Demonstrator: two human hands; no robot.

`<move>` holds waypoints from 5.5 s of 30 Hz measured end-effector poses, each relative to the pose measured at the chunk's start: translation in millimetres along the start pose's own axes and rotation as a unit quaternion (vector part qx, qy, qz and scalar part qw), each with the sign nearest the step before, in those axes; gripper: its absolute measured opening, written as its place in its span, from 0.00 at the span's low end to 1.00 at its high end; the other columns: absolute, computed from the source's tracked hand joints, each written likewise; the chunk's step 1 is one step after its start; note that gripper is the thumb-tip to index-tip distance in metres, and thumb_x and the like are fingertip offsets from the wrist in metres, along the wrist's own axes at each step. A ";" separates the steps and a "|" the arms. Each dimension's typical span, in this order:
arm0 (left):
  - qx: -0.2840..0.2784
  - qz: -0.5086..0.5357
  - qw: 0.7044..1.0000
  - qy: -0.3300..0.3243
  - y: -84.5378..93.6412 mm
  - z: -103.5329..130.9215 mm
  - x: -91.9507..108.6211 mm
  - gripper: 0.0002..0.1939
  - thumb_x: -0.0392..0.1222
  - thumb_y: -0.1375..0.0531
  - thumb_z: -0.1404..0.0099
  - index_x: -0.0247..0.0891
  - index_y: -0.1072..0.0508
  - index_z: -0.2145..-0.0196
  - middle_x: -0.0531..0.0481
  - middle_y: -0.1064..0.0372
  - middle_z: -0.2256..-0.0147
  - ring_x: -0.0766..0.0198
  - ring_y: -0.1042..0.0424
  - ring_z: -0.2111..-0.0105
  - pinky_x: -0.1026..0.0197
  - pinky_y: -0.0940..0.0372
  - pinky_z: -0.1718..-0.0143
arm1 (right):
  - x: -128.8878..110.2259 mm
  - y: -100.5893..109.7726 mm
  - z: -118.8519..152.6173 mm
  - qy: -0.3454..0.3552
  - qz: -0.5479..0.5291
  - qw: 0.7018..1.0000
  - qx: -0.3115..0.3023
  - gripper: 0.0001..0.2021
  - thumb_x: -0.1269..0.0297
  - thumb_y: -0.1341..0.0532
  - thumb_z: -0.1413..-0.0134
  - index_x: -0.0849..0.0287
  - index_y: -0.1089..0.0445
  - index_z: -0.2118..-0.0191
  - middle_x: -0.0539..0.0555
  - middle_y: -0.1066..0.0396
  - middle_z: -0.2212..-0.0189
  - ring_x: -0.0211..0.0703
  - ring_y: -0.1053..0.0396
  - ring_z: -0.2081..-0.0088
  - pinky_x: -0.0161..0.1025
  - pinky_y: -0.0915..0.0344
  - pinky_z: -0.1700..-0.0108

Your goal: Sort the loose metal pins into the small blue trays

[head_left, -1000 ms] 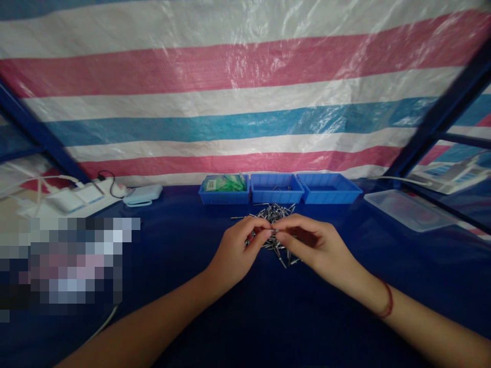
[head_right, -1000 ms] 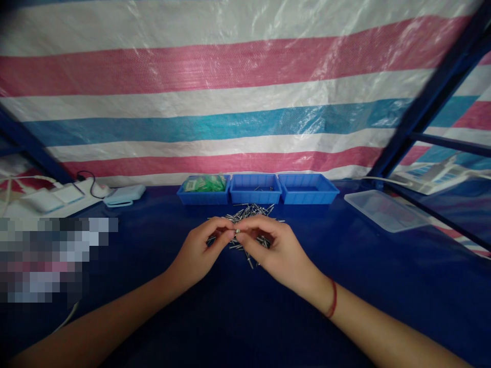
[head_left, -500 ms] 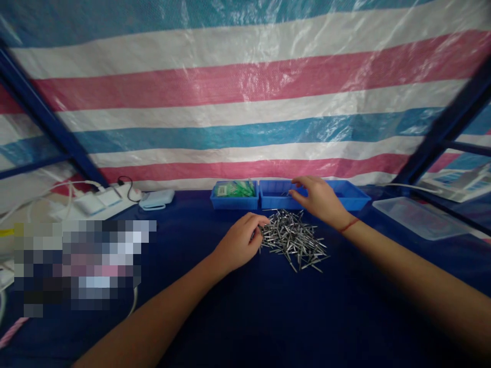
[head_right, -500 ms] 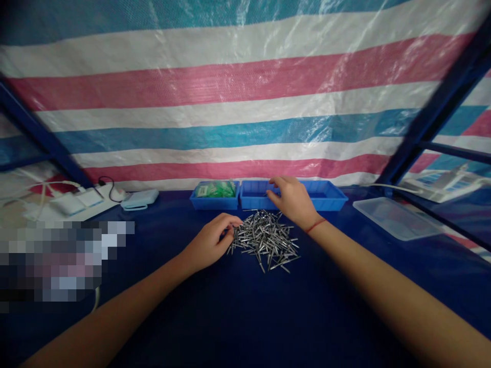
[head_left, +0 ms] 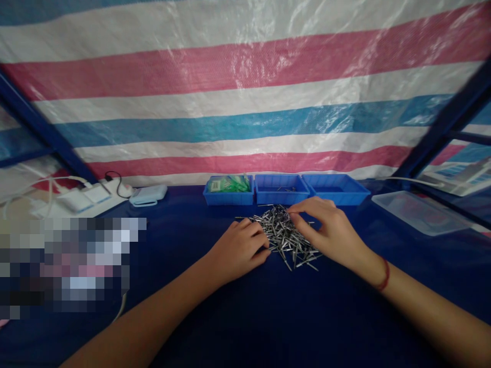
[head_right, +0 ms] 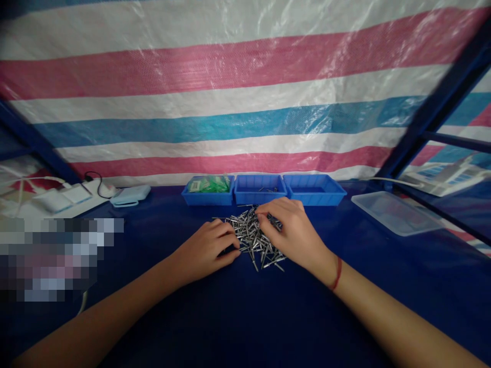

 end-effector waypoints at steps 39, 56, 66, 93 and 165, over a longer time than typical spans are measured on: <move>0.231 0.325 0.906 0.144 12.4 5.4 10.8 0.02 0.37 0.45 0.36 0.38 0.33 0.65 0.54 0.32 0.70 0.68 0.33 0.70 0.64 0.39 0.67 | -23.0 -10.6 11.0 -0.068 -0.237 0.969 0.003 0.03 0.67 0.42 0.44 0.57 0.31 0.65 0.50 0.31 0.71 0.37 0.34 0.70 0.36 0.36 0.68; 0.208 0.321 0.916 0.121 7.2 4.1 13.8 0.12 0.39 0.46 0.35 0.39 0.39 0.53 0.49 0.31 0.64 0.66 0.32 0.67 0.61 0.38 0.64 | 41.7 0.0 -13.8 -0.060 0.146 0.983 0.099 0.10 0.63 0.45 0.41 0.60 0.28 0.66 0.58 0.26 0.67 0.48 0.32 0.64 0.45 0.39 0.60; 0.085 0.122 0.984 0.102 4.4 1.3 15.5 0.04 0.40 0.43 0.38 0.39 0.29 0.67 0.51 0.29 0.66 0.59 0.31 0.62 0.55 0.42 0.61 | 65.8 4.3 -10.3 -0.075 0.224 0.969 0.072 0.12 0.61 0.46 0.43 0.60 0.27 0.67 0.58 0.26 0.67 0.51 0.33 0.65 0.47 0.41 0.60; 0.061 -0.096 0.989 0.098 3.4 1.2 9.2 0.12 0.36 0.55 0.29 0.36 0.33 0.62 0.48 0.33 0.64 0.58 0.34 0.63 0.56 0.45 0.64 | -17.9 -20.1 7.6 0.076 -0.029 0.989 -0.125 0.08 0.65 0.43 0.44 0.57 0.27 0.64 0.54 0.28 0.66 0.46 0.34 0.60 0.46 0.39 0.57; 0.218 0.222 0.941 0.137 11.9 4.6 3.8 0.10 0.34 0.46 0.35 0.39 0.34 0.56 0.49 0.33 0.60 0.68 0.31 0.69 0.61 0.34 0.63 | 53.1 -12.6 -24.5 -0.007 0.144 0.987 0.076 0.11 0.71 0.47 0.44 0.60 0.30 0.58 0.59 0.27 0.62 0.51 0.34 0.59 0.49 0.38 0.57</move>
Point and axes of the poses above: each hand's wrist, its own z-axis away from the middle knuckle, its own y-axis out of the back of the hand, x = y × z, the point moved 4 cm from there along -z, towards the middle knuckle
